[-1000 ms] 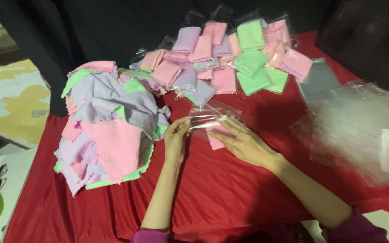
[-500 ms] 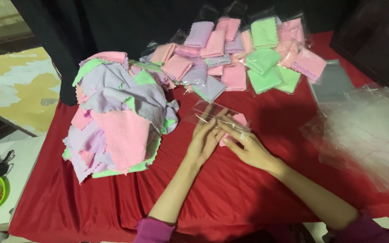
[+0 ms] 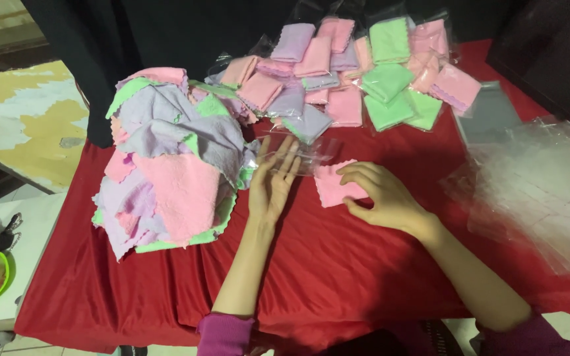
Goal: Folding small microfiber cloths and placing them into individual plastic sleeves for packaging.
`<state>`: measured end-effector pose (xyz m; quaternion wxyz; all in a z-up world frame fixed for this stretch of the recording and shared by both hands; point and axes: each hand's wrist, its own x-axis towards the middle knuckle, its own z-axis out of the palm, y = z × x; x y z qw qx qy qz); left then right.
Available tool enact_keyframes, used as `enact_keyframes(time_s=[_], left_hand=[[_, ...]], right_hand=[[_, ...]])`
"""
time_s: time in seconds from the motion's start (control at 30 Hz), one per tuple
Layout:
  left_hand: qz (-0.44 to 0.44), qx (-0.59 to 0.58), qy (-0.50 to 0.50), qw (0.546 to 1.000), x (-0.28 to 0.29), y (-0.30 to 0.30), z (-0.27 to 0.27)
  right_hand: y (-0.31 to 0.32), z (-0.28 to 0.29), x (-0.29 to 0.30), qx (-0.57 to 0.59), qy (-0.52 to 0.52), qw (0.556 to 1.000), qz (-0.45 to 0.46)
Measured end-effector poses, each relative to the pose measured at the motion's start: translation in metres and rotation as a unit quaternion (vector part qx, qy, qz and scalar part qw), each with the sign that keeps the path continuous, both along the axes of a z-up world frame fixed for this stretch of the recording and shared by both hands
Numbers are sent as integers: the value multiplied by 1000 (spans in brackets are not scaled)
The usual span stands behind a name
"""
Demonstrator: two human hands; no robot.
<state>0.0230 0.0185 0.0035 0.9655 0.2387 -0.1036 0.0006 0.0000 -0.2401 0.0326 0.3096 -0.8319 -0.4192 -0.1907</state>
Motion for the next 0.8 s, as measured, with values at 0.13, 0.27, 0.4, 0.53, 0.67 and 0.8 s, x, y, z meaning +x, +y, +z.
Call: enact_keyframes(time_s=[0.13,0.27,0.4,0.53,0.67,0.8], left_hand=[[-9,-9,7,1000,0,1,0],[-19,-19,2,1000,1,0,-1],[-30,-25,5,999,0,-2,0],[-39,-13,-2,999,-4,-4,4],[-42,-11,8,999,-4,-7,7],[-37,4,12,999,-8,-5,12]], right_hand=[[3,0,-2,-63,-25,998,9],[4,-11,2,-97,-19,995,-3],[3,-18,6,-105,-18,994,-24],[3,-29,16,-94,-49,994,-31],[1,-22,16,-10,78,994,-79],[-14,-47,33,144,293,932,-158]])
